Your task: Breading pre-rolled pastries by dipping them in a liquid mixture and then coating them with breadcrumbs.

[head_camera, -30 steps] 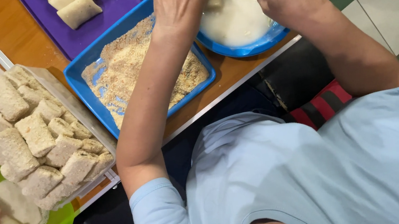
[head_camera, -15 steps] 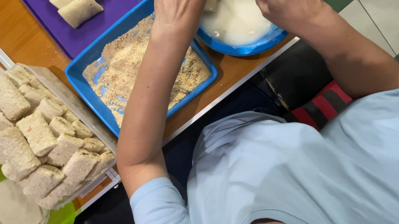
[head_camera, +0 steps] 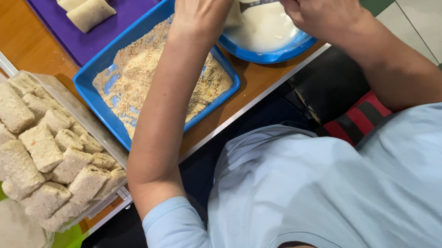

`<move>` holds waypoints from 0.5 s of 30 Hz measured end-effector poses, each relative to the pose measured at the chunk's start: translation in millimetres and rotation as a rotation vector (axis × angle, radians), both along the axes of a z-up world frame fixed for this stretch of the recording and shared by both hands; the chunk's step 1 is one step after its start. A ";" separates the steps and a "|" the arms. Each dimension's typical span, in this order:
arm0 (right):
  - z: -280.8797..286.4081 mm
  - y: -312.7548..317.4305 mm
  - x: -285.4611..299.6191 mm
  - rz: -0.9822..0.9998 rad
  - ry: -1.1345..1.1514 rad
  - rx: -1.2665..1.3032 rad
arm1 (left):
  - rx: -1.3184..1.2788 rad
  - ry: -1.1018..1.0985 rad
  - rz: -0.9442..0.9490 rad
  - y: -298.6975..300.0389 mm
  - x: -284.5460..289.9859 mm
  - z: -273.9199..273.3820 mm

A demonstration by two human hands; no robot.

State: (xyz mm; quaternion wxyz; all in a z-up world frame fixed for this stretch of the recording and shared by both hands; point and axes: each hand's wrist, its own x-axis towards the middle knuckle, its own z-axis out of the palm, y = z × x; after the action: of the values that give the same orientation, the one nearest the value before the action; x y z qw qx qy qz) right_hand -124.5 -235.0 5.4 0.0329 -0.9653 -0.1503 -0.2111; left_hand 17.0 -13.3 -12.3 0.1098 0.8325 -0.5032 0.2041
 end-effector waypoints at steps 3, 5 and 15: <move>1.4 -5.2 -2.7 0.017 0.034 0.029 | 0.039 0.105 -0.050 -2.1 0.1 -2.5; 3.3 -8.3 -4.9 0.031 0.051 0.047 | 0.044 0.151 -0.076 -5.2 -0.1 0.6; 15.9 -22.2 -12.7 0.051 0.199 0.044 | 0.259 0.359 -0.152 -21.2 -0.4 2.0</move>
State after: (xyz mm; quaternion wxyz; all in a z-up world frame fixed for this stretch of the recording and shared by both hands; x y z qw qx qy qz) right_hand -137.2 -257.2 21.3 0.0740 -0.9764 -0.1662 -0.1163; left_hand 16.6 -34.5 -10.3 0.1050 0.8222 -0.5590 -0.0222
